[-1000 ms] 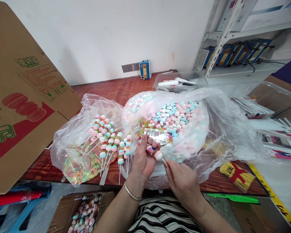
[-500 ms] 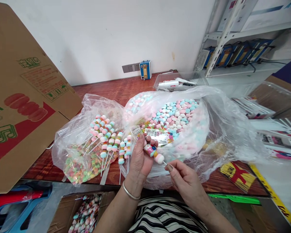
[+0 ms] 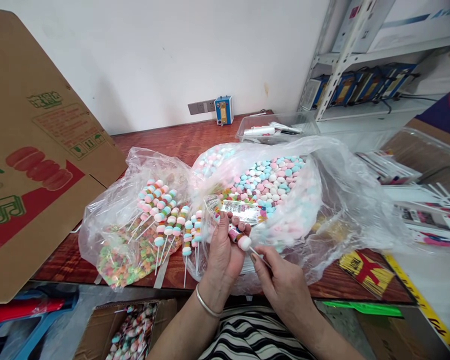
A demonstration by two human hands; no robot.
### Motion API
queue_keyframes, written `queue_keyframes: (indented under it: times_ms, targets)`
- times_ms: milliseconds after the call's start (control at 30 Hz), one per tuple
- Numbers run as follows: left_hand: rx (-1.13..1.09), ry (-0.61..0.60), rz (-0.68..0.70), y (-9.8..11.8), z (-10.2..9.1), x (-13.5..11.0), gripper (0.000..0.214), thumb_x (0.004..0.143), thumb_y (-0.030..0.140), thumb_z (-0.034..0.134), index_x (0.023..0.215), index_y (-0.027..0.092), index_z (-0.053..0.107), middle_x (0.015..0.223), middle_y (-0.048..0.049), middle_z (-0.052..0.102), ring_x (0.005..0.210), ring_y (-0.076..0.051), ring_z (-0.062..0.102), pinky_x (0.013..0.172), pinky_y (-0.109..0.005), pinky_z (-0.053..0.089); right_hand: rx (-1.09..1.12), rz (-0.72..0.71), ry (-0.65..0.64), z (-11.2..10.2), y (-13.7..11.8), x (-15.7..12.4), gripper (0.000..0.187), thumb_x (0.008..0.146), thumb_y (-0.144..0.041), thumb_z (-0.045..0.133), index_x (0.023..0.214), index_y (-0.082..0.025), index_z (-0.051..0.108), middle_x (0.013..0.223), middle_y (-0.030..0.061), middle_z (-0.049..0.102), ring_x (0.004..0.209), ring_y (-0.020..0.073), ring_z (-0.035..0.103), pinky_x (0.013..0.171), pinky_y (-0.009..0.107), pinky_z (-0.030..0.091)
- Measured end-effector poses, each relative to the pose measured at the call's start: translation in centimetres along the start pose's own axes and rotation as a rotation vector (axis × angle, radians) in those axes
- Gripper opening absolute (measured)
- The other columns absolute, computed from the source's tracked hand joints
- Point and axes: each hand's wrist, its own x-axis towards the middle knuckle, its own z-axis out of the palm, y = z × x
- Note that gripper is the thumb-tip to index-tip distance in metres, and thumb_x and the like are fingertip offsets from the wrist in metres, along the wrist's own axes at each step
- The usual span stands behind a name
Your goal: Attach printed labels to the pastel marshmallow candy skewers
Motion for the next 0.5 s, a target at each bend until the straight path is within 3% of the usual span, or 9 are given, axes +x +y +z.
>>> queue_keyframes:
  times_ms: [67, 200, 267, 367, 500]
  targets:
    - [-0.005, -0.004, -0.013, 0.4, -0.1, 0.1, 0.021, 0.085, 0.036, 0.067, 0.083, 0.017, 0.059, 0.068, 0.0029, 0.052, 0.061, -0.009, 0.053, 0.070, -0.025, 0.052, 0.218, 0.161, -0.088, -0.2, -0.2, 0.0, 0.024, 0.091, -0.041, 0.055, 0.087, -0.020, 0.065, 0.063, -0.0003, 0.058, 0.054, 0.0141, 0.052, 0.054, 0.026, 0.038]
    - [0.001, -0.070, -0.080, 1.0, -0.1, 0.2, 0.022, 0.087, 0.037, 0.061, 0.095, 0.017, 0.061, 0.074, 0.0004, 0.056, 0.066, -0.012, 0.057, 0.072, -0.029, 0.053, 0.921, 0.595, -0.334, -0.3, -0.4, 0.0, 0.034, 0.091, -0.051, 0.054, 0.084, -0.019, 0.061, 0.048, -0.0127, 0.028, 0.034, 0.0037, 0.015, 0.037, 0.020, 0.029]
    - [0.011, -0.084, -0.073, 0.9, 0.0, 0.2, 0.015, 0.087, 0.029, 0.063, 0.095, 0.017, 0.061, 0.075, 0.0005, 0.057, 0.067, -0.011, 0.057, 0.075, -0.028, 0.053, 1.064, 0.652, -0.351, -0.2, -0.3, 0.0, 0.031, 0.088, -0.049, 0.060, 0.084, -0.019, 0.060, 0.048, -0.0141, 0.028, 0.033, 0.0020, 0.013, 0.038, 0.019, 0.030]
    - [0.043, -0.051, -0.019, 0.6, 0.2, 0.2, 0.011, 0.084, 0.023, 0.066, 0.091, 0.018, 0.059, 0.077, 0.0006, 0.058, 0.068, -0.010, 0.057, 0.074, -0.026, 0.052, 0.872, 0.526, -0.269, -0.1, 0.0, 0.0, 0.029, 0.088, -0.048, 0.060, 0.081, -0.020, 0.056, 0.049, -0.0119, 0.035, 0.034, 0.0035, 0.024, 0.041, 0.020, 0.031]
    - [0.083, -0.015, 0.027, 0.2, 0.6, 0.1, 0.014, 0.083, 0.024, 0.069, 0.090, 0.018, 0.058, 0.078, 0.0005, 0.058, 0.067, -0.010, 0.057, 0.071, -0.024, 0.052, 0.079, 0.020, -0.050, -0.2, 0.6, 0.2, 0.023, 0.093, -0.035, 0.053, 0.075, -0.020, 0.059, 0.059, -0.0012, 0.053, 0.052, 0.0130, 0.048, 0.053, 0.027, 0.035]
